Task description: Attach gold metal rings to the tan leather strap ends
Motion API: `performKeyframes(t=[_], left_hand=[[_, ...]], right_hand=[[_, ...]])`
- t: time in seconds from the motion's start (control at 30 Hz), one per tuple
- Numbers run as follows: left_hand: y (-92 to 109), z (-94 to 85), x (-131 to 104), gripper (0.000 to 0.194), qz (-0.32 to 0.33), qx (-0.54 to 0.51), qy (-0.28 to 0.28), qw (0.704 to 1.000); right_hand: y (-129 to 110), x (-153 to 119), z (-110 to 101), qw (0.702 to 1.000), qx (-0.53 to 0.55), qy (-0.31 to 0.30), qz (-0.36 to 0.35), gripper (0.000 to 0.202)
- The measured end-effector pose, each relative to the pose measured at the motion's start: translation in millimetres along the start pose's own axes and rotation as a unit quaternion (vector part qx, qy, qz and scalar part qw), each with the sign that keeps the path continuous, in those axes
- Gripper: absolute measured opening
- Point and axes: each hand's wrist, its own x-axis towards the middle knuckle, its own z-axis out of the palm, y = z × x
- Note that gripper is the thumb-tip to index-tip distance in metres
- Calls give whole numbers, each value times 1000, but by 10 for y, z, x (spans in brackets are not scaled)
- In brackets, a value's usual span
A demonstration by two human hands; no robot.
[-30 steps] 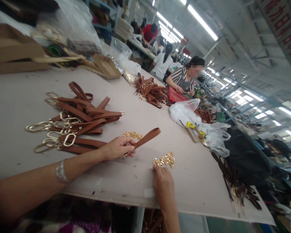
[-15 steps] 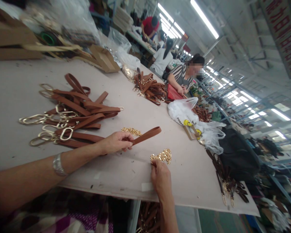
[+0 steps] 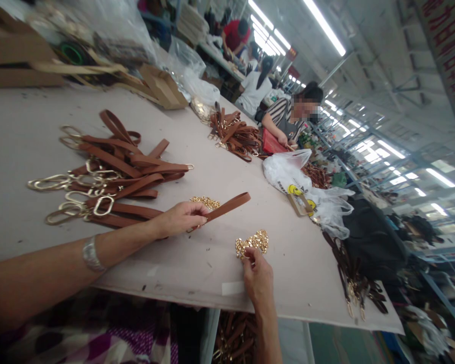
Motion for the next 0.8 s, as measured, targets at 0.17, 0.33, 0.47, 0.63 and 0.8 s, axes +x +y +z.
performKeyframes(t=[0.17,0.33,0.47,0.63,0.8], left_hand=[[-10,-18,1,7,11,33,21,999],[-13,3,-15,9,32,52,12,998],[-13,25,-32,12,48,70,1,996],[12,22,-56,11,70,101,6,992],[23,31,-73,10,90,129,21,987]], right_hand=[[-12,13,75,998,-43,-9,-48,23],[-89,38,140,982,-167,3,-93,21],[-123,93,119,989,-133,-12,-61,16],[-116,151,75,997,-42,-51,-30,11],[-366,116,166,995,29,31,-85,8]])
